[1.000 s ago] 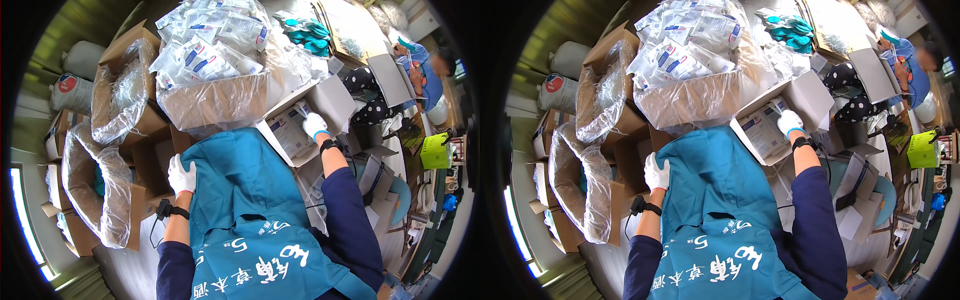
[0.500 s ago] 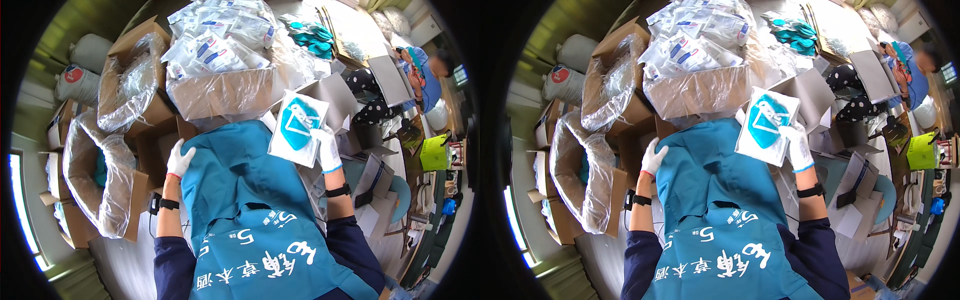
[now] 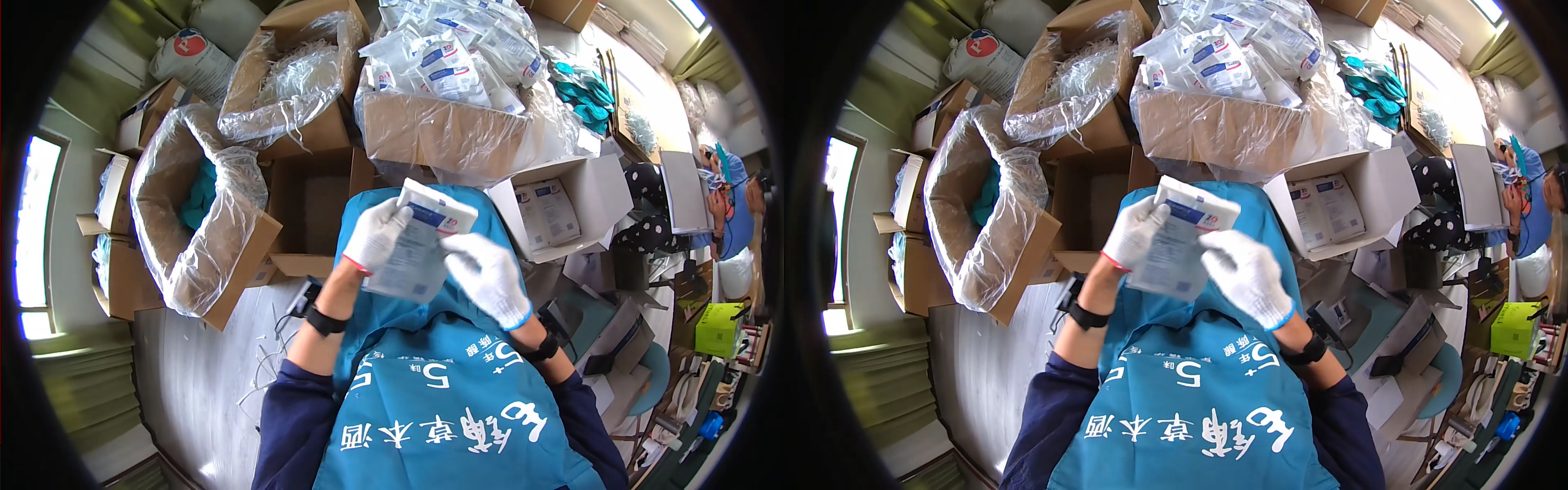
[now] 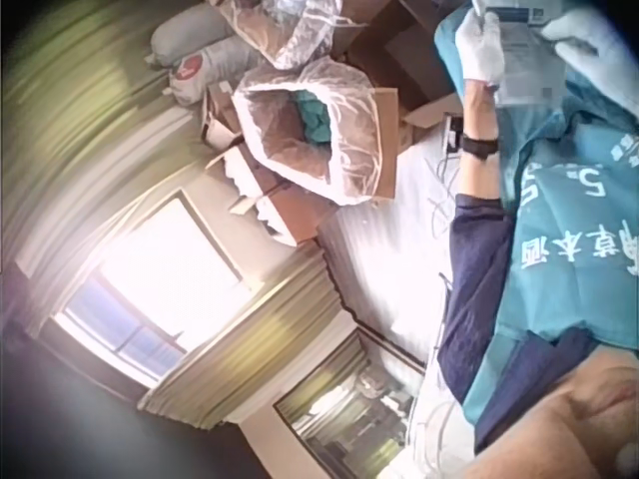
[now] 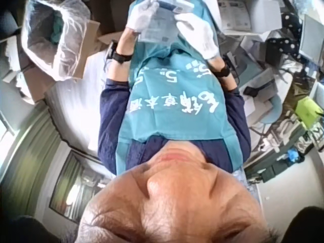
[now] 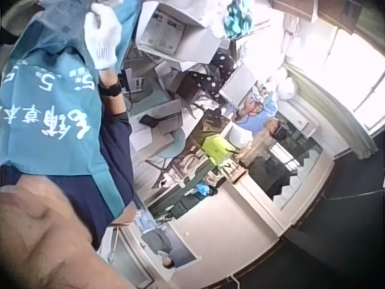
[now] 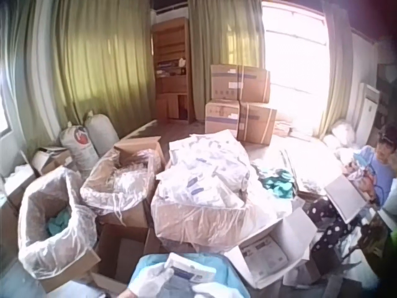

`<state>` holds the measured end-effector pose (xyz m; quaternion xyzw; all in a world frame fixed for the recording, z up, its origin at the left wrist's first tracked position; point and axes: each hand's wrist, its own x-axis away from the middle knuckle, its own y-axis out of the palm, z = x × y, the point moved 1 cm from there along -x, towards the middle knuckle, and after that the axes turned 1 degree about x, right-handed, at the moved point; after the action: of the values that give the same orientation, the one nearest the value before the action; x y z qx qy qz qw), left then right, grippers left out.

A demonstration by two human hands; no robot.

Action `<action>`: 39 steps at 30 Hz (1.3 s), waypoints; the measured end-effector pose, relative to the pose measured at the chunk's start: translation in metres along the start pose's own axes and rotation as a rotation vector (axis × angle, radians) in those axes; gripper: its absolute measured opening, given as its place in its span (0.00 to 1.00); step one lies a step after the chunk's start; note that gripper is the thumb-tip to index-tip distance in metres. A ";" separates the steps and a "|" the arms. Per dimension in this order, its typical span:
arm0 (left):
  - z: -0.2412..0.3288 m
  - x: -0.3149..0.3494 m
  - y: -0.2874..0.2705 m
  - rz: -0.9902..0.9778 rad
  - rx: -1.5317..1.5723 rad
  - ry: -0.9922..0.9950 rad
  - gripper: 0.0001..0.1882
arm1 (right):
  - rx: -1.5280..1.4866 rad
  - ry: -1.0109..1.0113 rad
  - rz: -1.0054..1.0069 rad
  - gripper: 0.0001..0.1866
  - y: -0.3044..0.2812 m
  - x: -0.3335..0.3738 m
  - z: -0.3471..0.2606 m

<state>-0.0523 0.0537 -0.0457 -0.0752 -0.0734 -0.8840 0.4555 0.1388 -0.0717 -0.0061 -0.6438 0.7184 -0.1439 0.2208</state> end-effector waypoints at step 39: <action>0.014 0.065 0.060 -0.211 -0.721 0.192 0.08 | 0.417 -0.436 0.096 0.11 -0.008 0.029 0.010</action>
<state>-0.0401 -0.0294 -0.0152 -0.1395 0.2777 -0.8981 0.3113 0.1481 -0.1005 -0.0146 -0.5657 0.6384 -0.1362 0.5038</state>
